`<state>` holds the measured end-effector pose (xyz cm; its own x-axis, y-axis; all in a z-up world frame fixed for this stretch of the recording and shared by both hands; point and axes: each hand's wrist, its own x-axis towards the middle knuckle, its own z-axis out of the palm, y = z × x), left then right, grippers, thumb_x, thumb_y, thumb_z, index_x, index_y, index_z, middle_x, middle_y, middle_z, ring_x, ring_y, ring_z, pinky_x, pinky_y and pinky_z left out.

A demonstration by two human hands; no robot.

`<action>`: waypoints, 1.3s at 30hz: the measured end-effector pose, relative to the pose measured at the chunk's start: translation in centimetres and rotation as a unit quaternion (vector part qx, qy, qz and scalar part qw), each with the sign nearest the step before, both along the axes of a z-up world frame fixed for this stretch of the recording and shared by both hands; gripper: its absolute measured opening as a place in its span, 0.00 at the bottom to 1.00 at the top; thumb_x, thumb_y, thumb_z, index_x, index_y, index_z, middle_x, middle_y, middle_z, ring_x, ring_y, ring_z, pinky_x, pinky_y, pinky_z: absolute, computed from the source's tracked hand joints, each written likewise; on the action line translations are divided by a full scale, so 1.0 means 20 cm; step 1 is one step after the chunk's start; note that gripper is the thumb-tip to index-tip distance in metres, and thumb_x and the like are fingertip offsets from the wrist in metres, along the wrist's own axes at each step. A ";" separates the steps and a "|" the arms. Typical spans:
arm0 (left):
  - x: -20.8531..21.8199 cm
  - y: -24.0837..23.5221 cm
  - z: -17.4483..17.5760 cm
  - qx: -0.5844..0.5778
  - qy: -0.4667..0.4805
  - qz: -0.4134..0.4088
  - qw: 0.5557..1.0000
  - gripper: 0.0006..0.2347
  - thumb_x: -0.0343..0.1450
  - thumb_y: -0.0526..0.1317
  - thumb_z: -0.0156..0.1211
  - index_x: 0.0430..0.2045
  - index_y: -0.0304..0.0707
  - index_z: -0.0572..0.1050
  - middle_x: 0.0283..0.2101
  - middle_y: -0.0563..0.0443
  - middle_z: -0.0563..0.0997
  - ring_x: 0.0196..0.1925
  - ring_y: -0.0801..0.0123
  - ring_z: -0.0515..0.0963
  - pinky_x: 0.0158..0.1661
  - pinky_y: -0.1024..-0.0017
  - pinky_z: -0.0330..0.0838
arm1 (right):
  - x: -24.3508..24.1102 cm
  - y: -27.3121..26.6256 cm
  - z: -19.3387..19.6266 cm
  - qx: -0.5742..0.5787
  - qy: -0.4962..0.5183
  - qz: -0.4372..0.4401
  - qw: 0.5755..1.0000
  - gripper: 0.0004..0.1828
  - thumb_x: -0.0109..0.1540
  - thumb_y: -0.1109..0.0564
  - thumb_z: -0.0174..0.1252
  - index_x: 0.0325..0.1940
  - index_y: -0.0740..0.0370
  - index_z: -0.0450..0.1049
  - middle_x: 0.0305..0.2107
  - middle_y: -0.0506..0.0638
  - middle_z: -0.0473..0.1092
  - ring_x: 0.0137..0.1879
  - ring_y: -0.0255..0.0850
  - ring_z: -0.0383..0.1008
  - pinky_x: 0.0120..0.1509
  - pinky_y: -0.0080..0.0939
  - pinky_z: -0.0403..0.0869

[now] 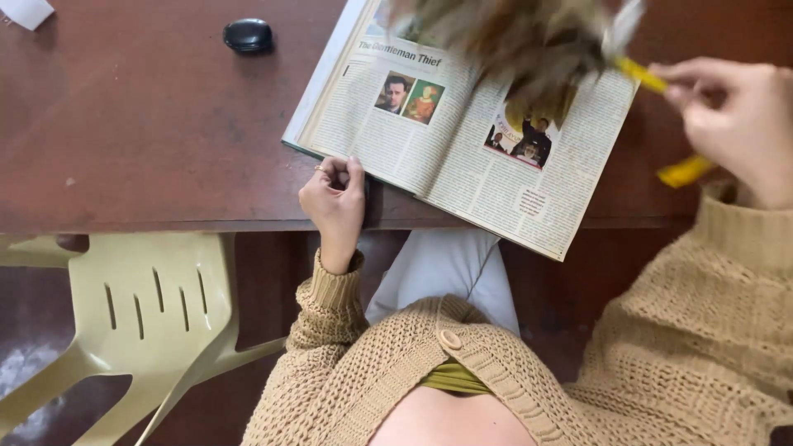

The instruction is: The person sits at a wooden table and uses a feather duster to wipe the pages of several magazines. They turn pages with one hand while brushing the surfaces with the duster in the other hand, moving through multiple issues in sequence.

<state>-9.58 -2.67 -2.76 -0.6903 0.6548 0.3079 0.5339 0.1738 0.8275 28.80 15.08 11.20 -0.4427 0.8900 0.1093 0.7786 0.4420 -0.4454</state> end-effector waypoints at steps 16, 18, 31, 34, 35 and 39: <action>-0.04 0.00 -0.15 0.041 0.110 -0.005 0.993 0.17 0.68 0.37 0.64 0.13 0.40 0.60 0.11 0.52 0.64 0.13 0.61 0.64 0.21 0.61 0.57 | -0.06 -0.05 -0.06 -0.225 0.005 0.040 0.974 0.17 0.64 0.64 0.63 0.56 0.56 0.84 0.26 0.53 0.78 0.28 0.34 0.60 0.30 0.37 0.58; 0.02 -0.01 0.04 0.081 0.074 -0.032 0.994 0.09 0.75 0.39 0.60 0.24 0.43 0.72 0.18 0.62 0.72 0.16 0.79 0.66 0.22 0.76 0.60 | 0.02 -0.09 -0.07 -0.086 0.047 -0.018 0.995 0.17 0.72 0.71 0.57 0.62 0.61 0.80 0.46 0.56 0.77 0.37 0.35 0.67 0.33 0.35 0.62; 0.06 0.01 -0.01 0.137 0.183 0.036 0.973 0.04 0.77 0.38 0.60 0.33 0.42 0.75 0.25 0.60 0.72 0.16 0.77 0.59 0.19 0.75 0.53 | 0.79 -0.15 -0.60 -0.234 0.184 -0.081 0.951 0.13 0.71 0.60 0.59 0.60 0.61 0.79 0.33 0.44 0.71 0.39 0.27 0.60 0.43 0.26 0.60; 0.07 0.00 0.01 0.103 0.195 0.043 0.974 0.02 0.77 0.38 0.61 0.39 0.43 0.75 0.31 0.61 0.80 0.15 0.78 0.61 0.19 0.75 0.56 | 1.00 -0.09 -0.81 -0.379 0.168 -0.077 0.907 0.18 0.61 0.65 0.64 0.55 0.66 0.83 0.22 0.54 0.69 0.24 0.39 0.59 0.24 0.39 0.59; 0.08 -0.01 0.03 0.074 0.186 0.045 0.979 0.04 0.76 0.39 0.63 0.41 0.47 0.74 0.30 0.64 0.79 0.16 0.79 0.63 0.20 0.75 0.57 | 1.06 -0.08 -0.86 -0.371 0.164 -0.082 0.910 0.19 0.61 0.70 0.61 0.57 0.68 0.82 0.31 0.60 0.75 0.35 0.43 0.68 0.38 0.43 0.68; 0.07 -0.02 0.07 0.001 0.168 0.054 0.984 0.07 0.74 0.37 0.62 0.42 0.50 0.71 0.27 0.65 0.78 0.15 0.76 0.69 0.22 0.72 0.61 | 1.20 -0.06 -0.99 -0.102 0.164 -0.159 0.968 0.09 0.80 0.61 0.58 0.65 0.55 0.77 0.37 0.47 0.72 0.39 0.31 0.67 0.45 0.31 0.65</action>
<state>-8.09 -3.03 -1.36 -0.6148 0.5827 0.5314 0.7561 0.2438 0.6074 52.70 13.91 -8.60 -0.1140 0.9935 0.0063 0.6622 0.0807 -0.7450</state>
